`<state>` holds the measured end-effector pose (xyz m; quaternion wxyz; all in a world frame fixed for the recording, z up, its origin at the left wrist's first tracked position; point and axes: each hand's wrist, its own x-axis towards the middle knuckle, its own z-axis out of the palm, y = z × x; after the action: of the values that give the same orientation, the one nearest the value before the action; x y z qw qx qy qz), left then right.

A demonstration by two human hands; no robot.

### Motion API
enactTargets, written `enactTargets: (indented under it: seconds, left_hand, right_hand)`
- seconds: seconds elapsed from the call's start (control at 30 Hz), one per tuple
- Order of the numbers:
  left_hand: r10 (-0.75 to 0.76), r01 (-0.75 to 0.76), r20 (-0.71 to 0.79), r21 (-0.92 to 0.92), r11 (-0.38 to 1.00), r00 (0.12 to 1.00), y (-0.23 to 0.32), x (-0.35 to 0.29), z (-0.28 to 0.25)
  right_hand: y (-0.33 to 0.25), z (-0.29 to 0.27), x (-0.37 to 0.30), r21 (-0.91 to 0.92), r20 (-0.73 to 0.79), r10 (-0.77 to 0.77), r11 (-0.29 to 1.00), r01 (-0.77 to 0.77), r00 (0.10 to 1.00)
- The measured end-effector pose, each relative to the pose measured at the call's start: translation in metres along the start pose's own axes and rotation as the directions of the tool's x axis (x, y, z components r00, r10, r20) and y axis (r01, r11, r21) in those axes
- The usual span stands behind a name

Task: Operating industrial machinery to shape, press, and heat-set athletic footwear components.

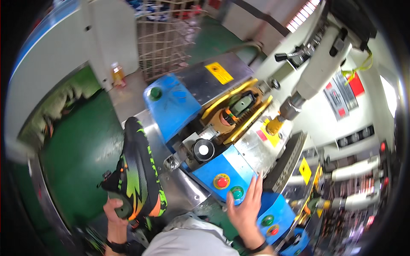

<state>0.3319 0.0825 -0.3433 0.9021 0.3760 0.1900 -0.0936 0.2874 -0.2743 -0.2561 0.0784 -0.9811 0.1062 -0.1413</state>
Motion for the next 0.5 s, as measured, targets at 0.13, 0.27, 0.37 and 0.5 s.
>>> enactTargets:
  seconds: [0.13,0.27,0.37,0.5]
  left_hand:
    - [-0.046,0.048,0.014,-0.220,0.974,0.999,-0.036,-0.024,-0.023]
    - [0.000,0.007,0.040,-0.178,0.984,0.999,-0.035,-0.069,-0.022]
    - [0.079,-0.078,0.009,-0.086,0.993,0.997,-0.037,-0.122,0.038]
    - [0.233,-0.216,-0.163,0.114,0.970,0.959,-0.023,-0.184,-0.002]
  right_hand:
    - [0.030,0.048,-0.060,-0.103,0.267,0.057,0.994,-0.030,0.962]
    - [0.020,0.024,-0.074,0.369,0.075,0.104,0.921,-0.125,0.992]
    - [0.027,0.046,-0.144,0.696,0.072,0.078,0.710,-0.106,0.994]
    - [0.031,0.097,-0.247,0.711,0.560,0.012,0.506,-0.488,0.828]
